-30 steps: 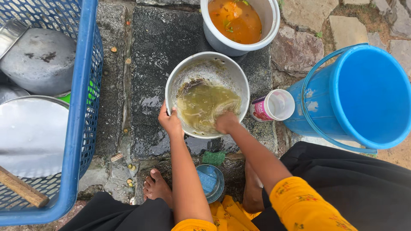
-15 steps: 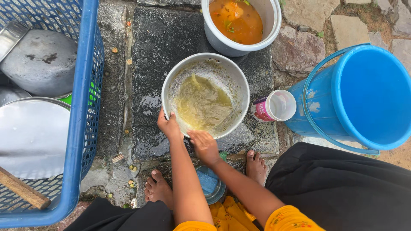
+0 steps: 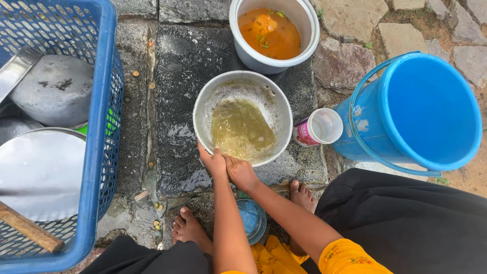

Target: The person cleans a wooden stick, a small cup, and the inside of a large pot by hand and with a cloth, rinsing them with water from a bucket.

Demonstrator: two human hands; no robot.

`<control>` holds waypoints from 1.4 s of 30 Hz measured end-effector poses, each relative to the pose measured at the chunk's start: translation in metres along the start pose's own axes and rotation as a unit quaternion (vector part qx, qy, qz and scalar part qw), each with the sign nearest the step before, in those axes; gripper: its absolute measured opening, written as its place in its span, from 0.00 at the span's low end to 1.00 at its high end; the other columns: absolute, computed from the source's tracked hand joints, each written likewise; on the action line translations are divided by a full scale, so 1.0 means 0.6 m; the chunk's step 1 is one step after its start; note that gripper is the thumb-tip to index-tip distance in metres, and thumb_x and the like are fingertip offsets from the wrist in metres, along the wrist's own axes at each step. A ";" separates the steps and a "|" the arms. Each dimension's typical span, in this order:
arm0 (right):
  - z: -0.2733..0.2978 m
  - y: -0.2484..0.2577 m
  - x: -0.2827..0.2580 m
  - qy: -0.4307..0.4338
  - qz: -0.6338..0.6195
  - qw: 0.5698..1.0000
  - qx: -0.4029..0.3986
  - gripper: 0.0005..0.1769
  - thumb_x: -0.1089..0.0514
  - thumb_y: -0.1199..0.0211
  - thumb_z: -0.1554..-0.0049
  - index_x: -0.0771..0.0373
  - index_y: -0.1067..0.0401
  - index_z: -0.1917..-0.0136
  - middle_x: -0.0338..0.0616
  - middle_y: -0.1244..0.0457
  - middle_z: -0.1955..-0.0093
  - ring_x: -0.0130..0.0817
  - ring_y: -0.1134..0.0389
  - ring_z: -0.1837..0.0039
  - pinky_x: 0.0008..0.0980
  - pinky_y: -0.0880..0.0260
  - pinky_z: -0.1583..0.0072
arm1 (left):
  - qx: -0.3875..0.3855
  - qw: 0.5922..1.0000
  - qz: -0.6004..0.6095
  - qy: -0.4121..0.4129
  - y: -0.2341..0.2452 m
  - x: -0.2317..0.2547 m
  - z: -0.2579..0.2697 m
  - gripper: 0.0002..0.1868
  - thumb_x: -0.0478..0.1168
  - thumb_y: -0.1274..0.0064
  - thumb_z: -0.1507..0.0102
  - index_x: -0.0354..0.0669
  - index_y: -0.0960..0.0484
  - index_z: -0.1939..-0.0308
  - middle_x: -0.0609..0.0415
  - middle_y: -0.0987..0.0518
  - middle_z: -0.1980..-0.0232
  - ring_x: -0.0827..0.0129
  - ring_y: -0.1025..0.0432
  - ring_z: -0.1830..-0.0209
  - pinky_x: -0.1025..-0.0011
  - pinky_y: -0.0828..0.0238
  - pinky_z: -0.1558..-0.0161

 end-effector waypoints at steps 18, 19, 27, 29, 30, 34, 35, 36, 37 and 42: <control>0.041 0.045 0.005 0.044 -0.083 0.988 0.124 0.16 0.58 0.38 0.42 0.67 0.25 0.43 0.55 0.29 0.48 0.50 0.26 0.51 0.44 0.25 0.51 | 0.022 0.990 0.119 0.075 -0.015 0.128 -0.022 0.40 0.14 0.66 0.46 0.32 0.30 0.29 0.42 0.25 0.31 0.61 0.27 0.35 0.68 0.33 0.35; 0.062 0.060 0.032 0.073 -0.056 0.989 0.115 0.16 0.54 0.37 0.41 0.66 0.25 0.44 0.54 0.28 0.48 0.50 0.26 0.52 0.45 0.25 0.51 | 0.026 0.989 0.120 0.077 -0.010 0.127 -0.021 0.40 0.14 0.66 0.46 0.32 0.30 0.29 0.42 0.25 0.31 0.61 0.27 0.35 0.68 0.33 0.35; 0.017 0.089 0.225 0.049 0.129 0.984 -0.117 0.24 0.45 0.51 0.38 0.64 0.22 0.51 0.54 0.29 0.50 0.50 0.29 0.45 0.51 0.34 0.36 | -0.036 0.989 0.106 0.093 -0.025 0.151 -0.034 0.36 0.15 0.65 0.42 0.32 0.29 0.30 0.44 0.25 0.32 0.62 0.26 0.36 0.68 0.31 0.36; -0.020 0.058 0.220 0.047 0.228 0.959 -0.159 0.26 0.42 0.52 0.40 0.62 0.22 0.53 0.53 0.30 0.53 0.48 0.29 0.45 0.56 0.39 0.31 | -0.026 0.988 0.110 0.100 -0.023 0.145 -0.033 0.35 0.15 0.64 0.41 0.32 0.28 0.31 0.43 0.24 0.33 0.62 0.26 0.36 0.67 0.32 0.36; -0.034 0.026 0.225 -0.040 0.207 0.941 -0.265 0.23 0.45 0.51 0.39 0.61 0.22 0.52 0.53 0.30 0.51 0.49 0.29 0.44 0.53 0.37 0.32 | -0.024 0.987 0.113 0.108 -0.021 0.141 -0.034 0.34 0.15 0.64 0.41 0.32 0.28 0.31 0.43 0.23 0.33 0.61 0.25 0.37 0.67 0.32 0.36; -0.073 -0.069 0.179 -0.116 0.044 0.962 -0.243 0.23 0.46 0.51 0.38 0.66 0.24 0.51 0.57 0.32 0.50 0.51 0.30 0.42 0.50 0.34 0.35 | -0.016 0.985 0.116 0.125 -0.017 0.113 -0.033 0.32 0.17 0.62 0.39 0.32 0.28 0.31 0.43 0.23 0.34 0.62 0.25 0.38 0.67 0.31 0.36; -0.087 -0.082 0.155 -0.087 0.001 0.980 -0.178 0.24 0.47 0.53 0.36 0.68 0.24 0.52 0.60 0.33 0.51 0.53 0.30 0.43 0.50 0.34 0.34 | -0.011 0.984 0.135 0.119 -0.016 0.104 -0.031 0.30 0.20 0.59 0.38 0.33 0.29 0.31 0.45 0.23 0.34 0.64 0.25 0.39 0.68 0.31 0.37; -0.090 -0.084 0.139 -0.116 -0.117 0.982 -0.087 0.25 0.46 0.53 0.37 0.69 0.26 0.47 0.65 0.35 0.47 0.59 0.33 0.43 0.52 0.35 0.37 | -0.009 0.982 0.152 0.111 -0.015 0.096 -0.031 0.28 0.23 0.56 0.37 0.33 0.29 0.31 0.46 0.23 0.34 0.65 0.25 0.40 0.68 0.30 0.38; -0.093 -0.082 0.122 -0.142 -0.232 0.962 0.006 0.28 0.45 0.53 0.37 0.70 0.27 0.41 0.71 0.38 0.43 0.64 0.35 0.43 0.54 0.37 0.41 | -0.010 0.982 0.152 0.112 -0.013 0.085 -0.031 0.28 0.23 0.56 0.37 0.33 0.29 0.31 0.46 0.23 0.34 0.65 0.25 0.40 0.68 0.30 0.38; -0.128 -0.057 0.018 -0.122 -0.192 0.971 0.077 0.30 0.43 0.63 0.27 0.65 0.29 0.31 0.64 0.35 0.30 0.61 0.35 0.30 0.56 0.41 0.29 | -0.013 0.987 0.157 0.046 -0.004 0.040 -0.055 0.22 0.37 0.51 0.28 0.31 0.26 0.31 0.50 0.21 0.37 0.73 0.28 0.45 0.73 0.30 0.43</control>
Point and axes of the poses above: each hand's wrist, its own z-axis away from the middle knuckle, its own y-axis out of the back of the hand, x = y × z, the point moved 4 cm from there along -z, towards the middle knuckle
